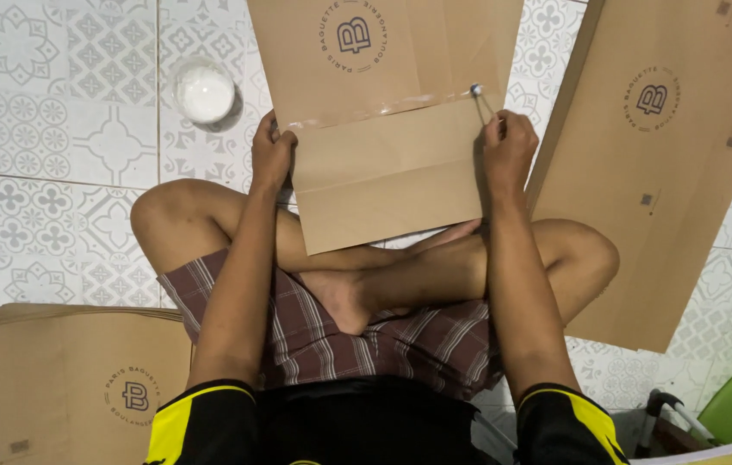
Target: The person is manually assembling large paper bags by applying glue to the edges of paper sheets and folding them.
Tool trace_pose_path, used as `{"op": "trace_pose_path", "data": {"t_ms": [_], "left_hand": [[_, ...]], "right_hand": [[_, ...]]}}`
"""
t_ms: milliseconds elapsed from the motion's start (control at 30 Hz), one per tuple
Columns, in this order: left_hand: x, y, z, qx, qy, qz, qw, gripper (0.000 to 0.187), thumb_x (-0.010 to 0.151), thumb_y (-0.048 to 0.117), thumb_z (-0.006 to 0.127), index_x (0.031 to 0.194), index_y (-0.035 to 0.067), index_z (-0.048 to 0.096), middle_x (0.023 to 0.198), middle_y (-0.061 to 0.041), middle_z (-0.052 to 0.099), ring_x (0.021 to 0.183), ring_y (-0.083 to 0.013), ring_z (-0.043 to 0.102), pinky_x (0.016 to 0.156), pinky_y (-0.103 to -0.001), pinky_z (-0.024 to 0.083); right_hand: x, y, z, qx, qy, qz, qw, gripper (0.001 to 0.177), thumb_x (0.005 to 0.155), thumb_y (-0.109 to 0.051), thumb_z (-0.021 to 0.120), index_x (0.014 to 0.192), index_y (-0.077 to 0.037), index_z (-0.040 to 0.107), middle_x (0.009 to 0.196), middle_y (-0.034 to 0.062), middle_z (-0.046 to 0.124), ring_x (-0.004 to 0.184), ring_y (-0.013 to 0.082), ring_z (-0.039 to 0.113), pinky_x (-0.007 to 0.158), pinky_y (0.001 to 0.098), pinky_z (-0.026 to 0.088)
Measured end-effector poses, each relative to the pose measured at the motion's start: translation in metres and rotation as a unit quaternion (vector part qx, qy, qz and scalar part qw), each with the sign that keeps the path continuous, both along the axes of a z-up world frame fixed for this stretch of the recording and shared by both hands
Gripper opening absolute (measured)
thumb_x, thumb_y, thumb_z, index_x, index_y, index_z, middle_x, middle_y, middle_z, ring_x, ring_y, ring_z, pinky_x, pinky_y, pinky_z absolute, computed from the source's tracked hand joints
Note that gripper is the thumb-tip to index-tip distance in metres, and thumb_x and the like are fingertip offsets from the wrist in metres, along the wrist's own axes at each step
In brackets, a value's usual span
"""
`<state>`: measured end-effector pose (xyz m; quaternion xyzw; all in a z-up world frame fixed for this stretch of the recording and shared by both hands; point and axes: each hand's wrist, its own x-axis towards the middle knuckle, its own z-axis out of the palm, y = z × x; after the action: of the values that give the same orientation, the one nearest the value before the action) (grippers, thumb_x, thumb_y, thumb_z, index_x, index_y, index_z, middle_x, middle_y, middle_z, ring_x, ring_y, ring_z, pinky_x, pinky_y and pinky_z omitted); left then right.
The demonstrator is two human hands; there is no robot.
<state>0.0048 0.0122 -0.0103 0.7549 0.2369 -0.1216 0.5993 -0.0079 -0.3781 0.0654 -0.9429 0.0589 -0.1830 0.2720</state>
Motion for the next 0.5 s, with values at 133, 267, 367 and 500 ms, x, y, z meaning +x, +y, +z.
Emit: {"op": "trace_pose_path", "data": {"t_ms": [133, 267, 367, 500], "left_hand": [[-0.001, 0.001, -0.005, -0.001, -0.007, 0.000, 1.000, 0.069, 0.082, 0.018, 0.060, 0.150, 0.014, 0.051, 0.117, -0.016, 0.075, 0.109, -0.0321, 0.073, 0.097, -0.047, 0.054], [-0.003, 0.001, -0.006, -0.003, -0.007, -0.006, 1.000, 0.069, 0.083, 0.017, 0.059, 0.151, 0.014, 0.050, 0.117, -0.016, 0.075, 0.108, -0.0313, 0.073, 0.098, -0.047, 0.054], [-0.004, 0.000, -0.001, 0.005, -0.008, -0.011, 1.000, 0.069, 0.083, 0.018, 0.059, 0.151, 0.014, 0.050, 0.118, -0.017, 0.075, 0.113, -0.0332, 0.071, 0.101, -0.049, 0.051], [-0.005, -0.002, 0.011, 0.024, -0.004, -0.016, 1.000, 0.068, 0.083, 0.019, 0.059, 0.151, 0.015, 0.050, 0.122, -0.021, 0.073, 0.120, -0.0382, 0.068, 0.104, -0.054, 0.048]], "right_hand": [[0.002, -0.014, -0.005, -0.001, -0.013, -0.020, 1.000, 0.005, 0.097, 0.003, 0.067, 0.098, 0.006, 0.071, 0.078, 0.0206, 0.062, 0.074, 0.0392, 0.069, 0.062, 0.0414, 0.056], [-0.001, -0.002, -0.002, -0.003, 0.019, 0.019, 1.000, 0.005, 0.096, 0.003, 0.068, 0.097, 0.006, 0.072, 0.078, 0.0201, 0.063, 0.074, 0.0373, 0.069, 0.063, 0.0418, 0.057], [0.001, -0.005, -0.006, 0.007, 0.027, 0.016, 0.999, 0.007, 0.097, 0.001, 0.067, 0.097, 0.005, 0.072, 0.079, 0.0188, 0.063, 0.076, 0.0359, 0.069, 0.065, 0.0414, 0.057], [0.005, -0.021, -0.017, 0.017, 0.049, -0.056, 0.997, 0.009, 0.099, -0.002, 0.064, 0.101, 0.003, 0.071, 0.084, 0.0176, 0.064, 0.081, 0.0335, 0.070, 0.070, 0.0391, 0.058]]}}
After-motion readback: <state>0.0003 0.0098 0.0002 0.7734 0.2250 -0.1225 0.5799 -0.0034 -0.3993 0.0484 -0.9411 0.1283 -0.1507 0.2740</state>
